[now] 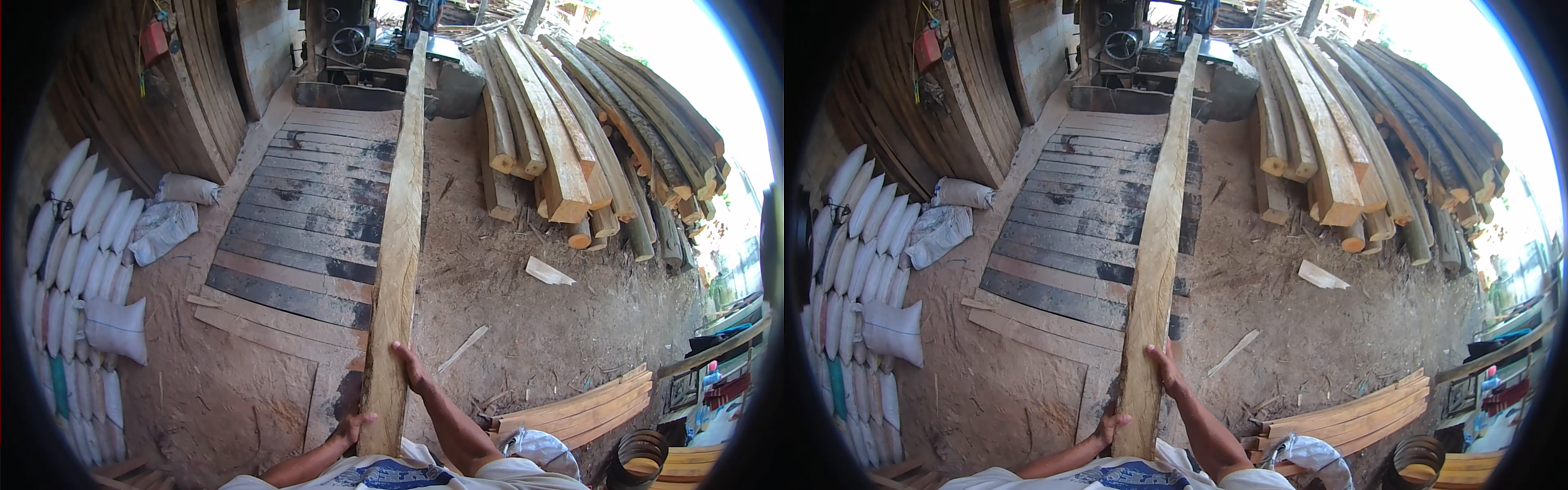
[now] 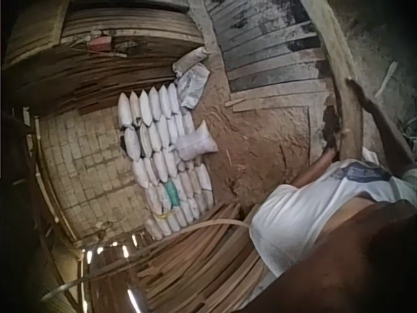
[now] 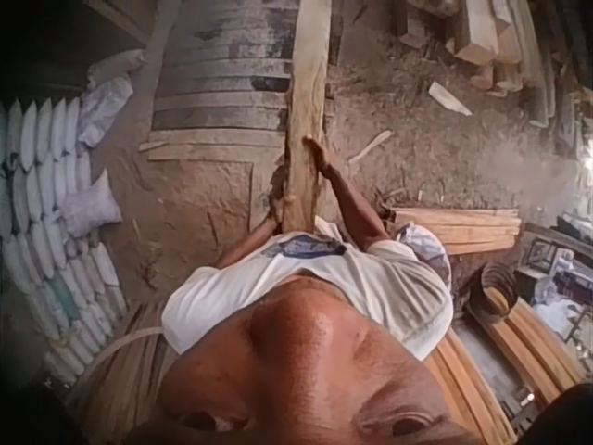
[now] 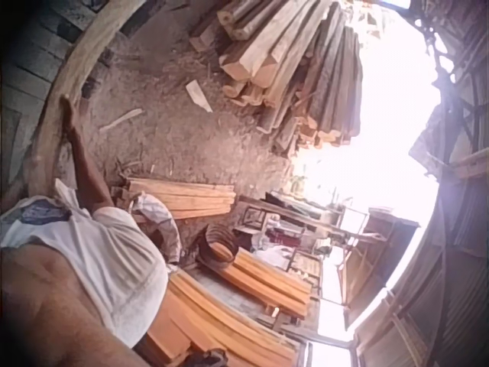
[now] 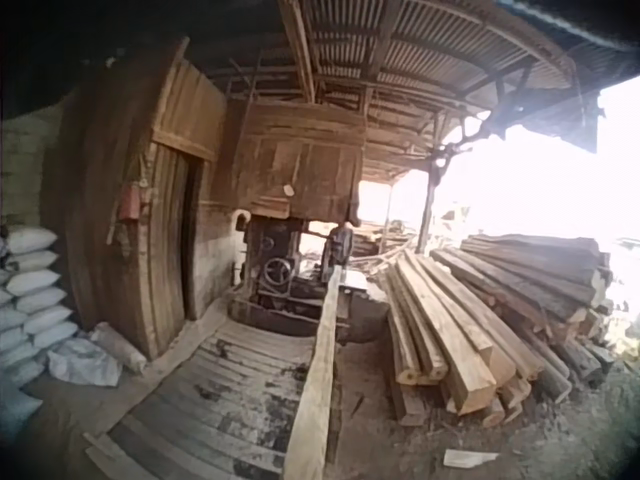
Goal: The person measures a length of lumber with a tape measure, adjusts the settings on a jointer machine, and then passes the lumber through the machine multiple times.
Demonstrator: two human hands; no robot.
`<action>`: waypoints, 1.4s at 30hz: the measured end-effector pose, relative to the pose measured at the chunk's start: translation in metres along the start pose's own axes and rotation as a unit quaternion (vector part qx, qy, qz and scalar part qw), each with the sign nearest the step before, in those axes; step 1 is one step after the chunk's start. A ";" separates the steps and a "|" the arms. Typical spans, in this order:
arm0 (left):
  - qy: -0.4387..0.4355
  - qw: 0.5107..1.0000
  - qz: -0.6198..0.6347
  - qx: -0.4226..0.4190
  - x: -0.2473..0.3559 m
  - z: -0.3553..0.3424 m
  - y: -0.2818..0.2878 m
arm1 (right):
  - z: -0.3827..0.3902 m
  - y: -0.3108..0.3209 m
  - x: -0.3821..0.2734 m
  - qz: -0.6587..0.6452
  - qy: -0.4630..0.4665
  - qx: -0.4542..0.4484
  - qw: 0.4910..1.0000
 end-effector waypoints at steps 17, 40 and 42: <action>0.012 0.999 0.032 0.018 0.054 -0.071 0.000 | -0.064 -0.002 -0.054 0.001 -0.017 -0.027 0.999; 0.002 1.000 0.026 0.002 0.054 -0.189 0.031 | -0.162 0.014 -0.120 -0.003 -0.046 -0.039 0.998; -0.008 0.999 0.047 0.006 0.043 -0.201 0.040 | -0.173 0.018 -0.127 0.000 -0.040 -0.033 0.999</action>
Point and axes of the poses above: each hand's wrist, its own z-axis away from the middle knuckle, its own y-axis out of the back of the hand, x = y × z, the point moved 2 cm from there along -z, towards the middle knuckle, and after that the axes turned 4 degrees about -x, right-handed, at the moved point
